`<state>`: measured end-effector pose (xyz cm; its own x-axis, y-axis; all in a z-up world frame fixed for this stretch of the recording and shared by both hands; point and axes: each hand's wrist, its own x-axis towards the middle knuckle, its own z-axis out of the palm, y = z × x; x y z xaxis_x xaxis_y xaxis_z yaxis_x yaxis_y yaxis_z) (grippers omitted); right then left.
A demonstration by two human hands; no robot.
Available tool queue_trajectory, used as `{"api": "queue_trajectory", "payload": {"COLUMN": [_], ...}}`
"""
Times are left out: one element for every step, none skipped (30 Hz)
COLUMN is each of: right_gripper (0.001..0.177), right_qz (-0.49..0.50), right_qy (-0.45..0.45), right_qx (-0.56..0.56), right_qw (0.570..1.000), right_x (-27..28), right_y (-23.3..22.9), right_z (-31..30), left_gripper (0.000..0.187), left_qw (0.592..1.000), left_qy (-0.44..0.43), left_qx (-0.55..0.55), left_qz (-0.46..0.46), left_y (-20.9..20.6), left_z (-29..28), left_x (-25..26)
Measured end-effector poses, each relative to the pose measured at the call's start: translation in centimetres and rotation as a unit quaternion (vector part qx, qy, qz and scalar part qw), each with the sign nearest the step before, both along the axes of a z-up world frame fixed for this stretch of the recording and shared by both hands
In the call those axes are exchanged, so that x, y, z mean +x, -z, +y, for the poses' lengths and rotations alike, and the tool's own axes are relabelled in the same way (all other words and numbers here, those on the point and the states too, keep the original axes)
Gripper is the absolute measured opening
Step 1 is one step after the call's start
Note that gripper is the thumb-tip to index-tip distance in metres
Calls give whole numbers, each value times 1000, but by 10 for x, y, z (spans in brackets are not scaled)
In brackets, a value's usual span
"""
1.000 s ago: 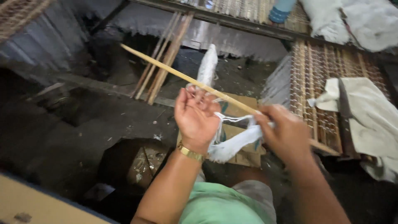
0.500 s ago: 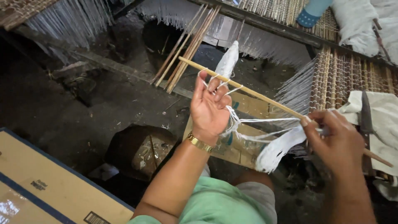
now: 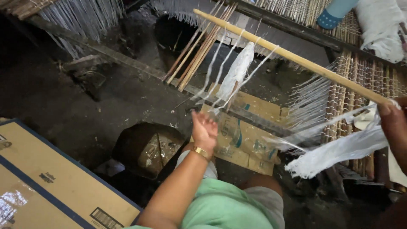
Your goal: Tying individual cotton wicks onto a wooden rod at regular intervals to prepare them for candle dipping.
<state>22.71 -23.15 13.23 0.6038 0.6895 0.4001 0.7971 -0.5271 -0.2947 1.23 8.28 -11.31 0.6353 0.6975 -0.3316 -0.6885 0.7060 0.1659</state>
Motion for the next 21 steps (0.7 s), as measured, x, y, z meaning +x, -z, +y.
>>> {"api": "queue_trajectory", "payload": {"right_gripper": [37,40,40,28,17,17,17,20,20,15,12,12,12,13,13,15,18,18,22,27,27], "right_qz": [19,39,41,66,91,91,57,22,20,16,11,7,13,19,16,20,23,23,60,95,94], "right_qy": [11,23,25,24,24,29,-1,-26,-14,-52,-89,-74,-73,-70,-52,-73,-94,-81,-107,-137,-129], "right_qx": [15,28,28,60,93,90,38,-15,-17,-22,-27,-26,-24,-24,-24,-23,-22,-23,-3,20,21], "right_qw": [1000,999,998,996,991,991,998,999,1000,998,996,997,997,997,998,997,995,996,992,986,987], "right_x": [-8,-17,-39,-62,-85,-93,-100,-107,-112,-117,-121,-125,-128,-132,-130,-128,-127,-130,-134,-136,-139], "right_y": [-1,-2,-5,-9,-13,-17,-20,-26,-21,-15,-10,-10,-10,-9,-9,-8,-7,-10,-14,-17,-20], "right_z": [4,7,19,31,42,51,59,65,71,77,83,83,84,84,85,83,81,83,86,91,91], "left_gripper": [29,22,22,14,20,20,24,34,34,39,44,44,27,20,20,23,28,28,30,37,37], "left_qw": [989,957,956,964,927,927,897,848,846,838,830,826,827,825,823,837,849,848,793,727,726], "left_qy": [-16,-30,-29,29,88,94,151,208,217,208,197,208,158,110,123,102,81,92,145,191,196], "left_qx": [-64,-129,-129,79,283,281,386,484,483,501,520,522,536,547,549,526,502,503,562,616,619], "left_qz": [130,259,261,252,229,228,152,67,59,55,50,40,66,91,79,112,146,139,187,234,229], "left_y": [-25,-50,-68,-86,-103,-115,-127,-140,-149,-158,-168,-162,-157,-151,-154,-155,-157,-163,-170,-177,-172], "left_z": [-11,-25,-37,-52,-67,-72,-77,-84,-84,-84,-84,-77,-69,-62,-56,-51,-46,-49,-52,-54,-56], "left_x": [-3,-7,-7,-7,-8,-3,2,10,7,4,2,-1,-2,-2,-6,-10,-13,-15,-16,-18,-16]}}
